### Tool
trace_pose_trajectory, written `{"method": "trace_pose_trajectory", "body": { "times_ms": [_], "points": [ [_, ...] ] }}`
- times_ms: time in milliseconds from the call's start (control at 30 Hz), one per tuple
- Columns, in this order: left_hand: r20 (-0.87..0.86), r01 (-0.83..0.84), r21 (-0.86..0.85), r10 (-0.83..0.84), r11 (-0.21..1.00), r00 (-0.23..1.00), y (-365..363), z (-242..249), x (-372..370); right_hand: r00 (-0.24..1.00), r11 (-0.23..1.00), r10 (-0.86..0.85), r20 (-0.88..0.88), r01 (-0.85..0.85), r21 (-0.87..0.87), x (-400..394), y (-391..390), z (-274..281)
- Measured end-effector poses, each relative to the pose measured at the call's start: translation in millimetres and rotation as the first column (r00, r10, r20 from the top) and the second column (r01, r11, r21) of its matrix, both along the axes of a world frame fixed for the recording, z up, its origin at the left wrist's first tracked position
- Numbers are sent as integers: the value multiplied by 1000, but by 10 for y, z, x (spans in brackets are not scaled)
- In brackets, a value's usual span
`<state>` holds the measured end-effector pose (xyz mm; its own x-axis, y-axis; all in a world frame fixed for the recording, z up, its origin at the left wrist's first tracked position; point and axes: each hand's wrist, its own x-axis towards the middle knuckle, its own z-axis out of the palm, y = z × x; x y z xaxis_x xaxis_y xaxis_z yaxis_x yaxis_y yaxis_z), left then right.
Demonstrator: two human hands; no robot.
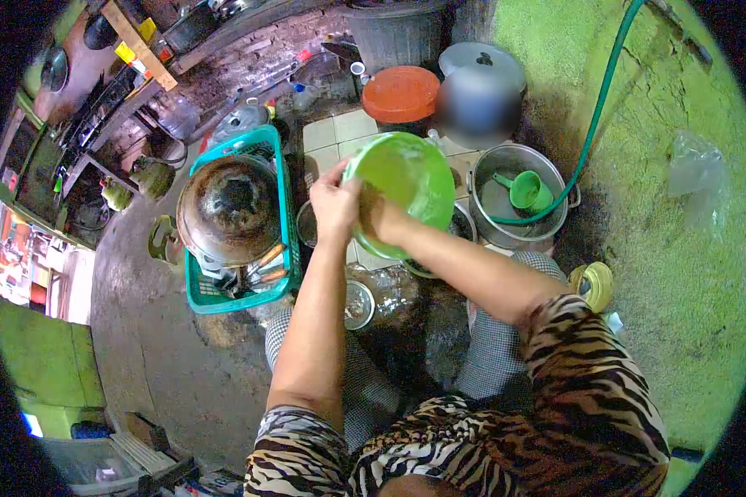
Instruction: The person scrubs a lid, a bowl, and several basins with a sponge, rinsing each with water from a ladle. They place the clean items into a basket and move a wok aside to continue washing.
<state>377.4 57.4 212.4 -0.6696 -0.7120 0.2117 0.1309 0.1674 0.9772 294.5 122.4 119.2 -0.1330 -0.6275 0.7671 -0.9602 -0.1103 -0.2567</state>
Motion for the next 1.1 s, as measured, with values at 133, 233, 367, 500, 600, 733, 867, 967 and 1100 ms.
{"method": "trace_pose_trajectory", "body": {
  "times_ms": [133, 233, 367, 500, 600, 733, 867, 967, 1100],
  "points": [
    [-85, 31, 6, -30, 1000, 996, -62, 14, 15, 821, 609, -556, 131, 295, 736, -382, 97, -26],
    [-41, -81, -107, 77, 991, 996, -98, 66, 45, 806, 643, -507, 305, 119, 757, 21, 94, 141],
    [-51, -188, -157, 183, 969, 982, -268, -91, 44, -240, 897, 10, 971, -427, -115, 559, 108, 469],
    [-35, -151, 123, 156, 981, 987, -388, 151, 186, 964, 960, 177, 197, -213, 181, 446, 478, 639],
    [94, -152, -125, 165, 980, 982, -370, 36, 101, 990, 718, 21, 141, -113, 687, 341, 552, 630],
    [205, -229, -591, 418, 774, 885, -157, -278, -65, 920, 715, -278, 276, 6, 700, 341, 483, 721],
    [61, -337, -271, 365, 902, 929, -147, -433, -177, 976, 943, -64, 209, -9, 333, 257, 466, 325],
    [-82, -270, -252, 258, 929, 963, -268, -36, 33, 996, 813, -8, 89, -45, 580, 0, 542, 235],
    [-127, -223, -104, 209, 969, 970, -180, -191, -55, 978, 804, -67, 197, -64, 592, 305, 344, 85]
  ]
}}
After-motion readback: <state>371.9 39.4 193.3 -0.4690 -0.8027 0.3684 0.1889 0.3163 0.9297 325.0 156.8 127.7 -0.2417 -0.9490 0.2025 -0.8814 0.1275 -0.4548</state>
